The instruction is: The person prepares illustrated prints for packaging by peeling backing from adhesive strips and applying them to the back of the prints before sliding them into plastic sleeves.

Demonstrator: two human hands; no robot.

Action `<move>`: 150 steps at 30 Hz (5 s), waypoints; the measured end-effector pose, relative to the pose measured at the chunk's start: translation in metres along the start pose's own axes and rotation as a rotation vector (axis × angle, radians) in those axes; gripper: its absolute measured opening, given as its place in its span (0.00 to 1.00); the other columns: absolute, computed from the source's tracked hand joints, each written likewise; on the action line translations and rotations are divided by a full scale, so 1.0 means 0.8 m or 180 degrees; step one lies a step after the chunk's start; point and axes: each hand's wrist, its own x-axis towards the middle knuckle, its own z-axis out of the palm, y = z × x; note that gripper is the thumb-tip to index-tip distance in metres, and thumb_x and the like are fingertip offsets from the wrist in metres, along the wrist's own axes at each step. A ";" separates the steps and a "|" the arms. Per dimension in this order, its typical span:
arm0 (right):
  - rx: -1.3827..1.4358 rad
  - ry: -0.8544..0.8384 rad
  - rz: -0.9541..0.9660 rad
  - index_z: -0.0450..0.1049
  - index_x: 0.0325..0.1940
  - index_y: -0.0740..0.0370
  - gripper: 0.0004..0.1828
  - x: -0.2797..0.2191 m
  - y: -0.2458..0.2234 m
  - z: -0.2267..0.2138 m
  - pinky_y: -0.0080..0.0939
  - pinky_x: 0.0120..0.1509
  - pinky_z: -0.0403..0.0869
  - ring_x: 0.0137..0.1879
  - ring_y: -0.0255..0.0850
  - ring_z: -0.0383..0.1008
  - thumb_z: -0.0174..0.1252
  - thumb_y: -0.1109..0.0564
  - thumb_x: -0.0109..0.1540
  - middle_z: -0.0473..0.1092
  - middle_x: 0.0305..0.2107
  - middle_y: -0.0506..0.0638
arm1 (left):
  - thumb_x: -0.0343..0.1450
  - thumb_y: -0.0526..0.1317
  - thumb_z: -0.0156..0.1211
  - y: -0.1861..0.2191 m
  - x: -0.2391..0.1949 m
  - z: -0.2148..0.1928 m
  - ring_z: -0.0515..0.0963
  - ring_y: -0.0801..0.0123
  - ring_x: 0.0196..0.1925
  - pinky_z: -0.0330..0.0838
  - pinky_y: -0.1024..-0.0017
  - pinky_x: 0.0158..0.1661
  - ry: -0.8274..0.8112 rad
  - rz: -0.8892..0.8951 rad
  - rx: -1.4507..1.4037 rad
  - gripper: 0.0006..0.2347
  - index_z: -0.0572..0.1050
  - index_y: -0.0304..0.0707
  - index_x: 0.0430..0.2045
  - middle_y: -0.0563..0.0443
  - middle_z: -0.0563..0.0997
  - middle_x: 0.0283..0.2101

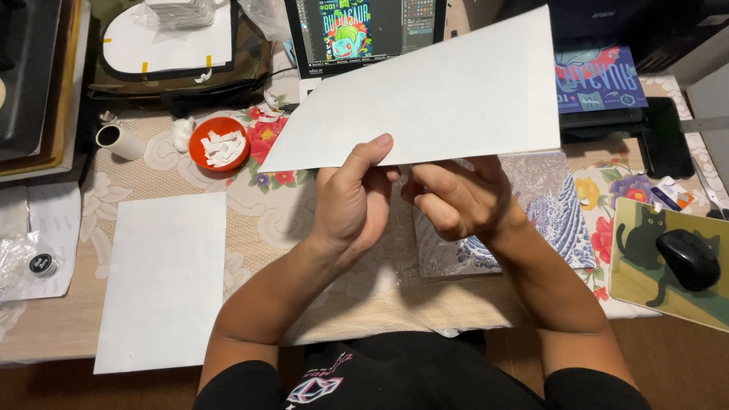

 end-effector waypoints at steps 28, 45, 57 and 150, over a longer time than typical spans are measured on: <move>-0.0165 -0.0233 0.0023 0.66 0.46 0.51 0.11 -0.024 0.003 0.000 0.50 0.74 0.70 0.33 0.38 0.79 0.58 0.53 0.80 0.83 0.38 0.46 | 0.73 0.29 0.74 0.008 0.006 -0.013 0.79 0.66 0.36 0.69 0.74 0.28 0.0421 0.0036 0.0197 0.05 0.82 0.27 0.38 0.48 0.79 0.32; 0.1585 0.0073 0.0586 0.71 0.48 0.53 0.09 -0.004 0.003 -0.045 0.54 0.37 0.77 0.29 0.49 0.77 0.66 0.54 0.73 0.80 0.35 0.52 | 0.73 0.30 0.74 0.051 0.013 -0.060 0.87 0.57 0.38 0.72 0.72 0.26 0.0665 0.0439 0.0152 0.07 0.84 0.26 0.42 0.40 0.87 0.37; 0.2792 -0.0189 0.2658 0.65 0.59 0.73 0.20 -0.025 0.033 -0.132 0.36 0.45 0.82 0.40 0.44 0.77 0.68 0.75 0.70 0.69 0.41 0.61 | 0.72 0.30 0.69 0.134 -0.069 -0.175 0.88 0.52 0.66 0.86 0.54 0.71 0.1416 0.0696 0.1089 0.17 0.82 0.26 0.57 0.40 0.88 0.61; 0.4135 -0.1364 0.3765 0.81 0.51 0.53 0.02 0.015 0.027 -0.035 0.34 0.60 0.71 0.51 0.33 0.66 0.66 0.57 0.74 0.60 0.52 0.47 | 0.82 0.26 0.66 0.087 0.036 -0.020 0.78 0.60 0.40 0.76 0.62 0.40 -0.2876 0.4998 0.4314 0.05 0.86 0.33 0.47 0.45 0.83 0.44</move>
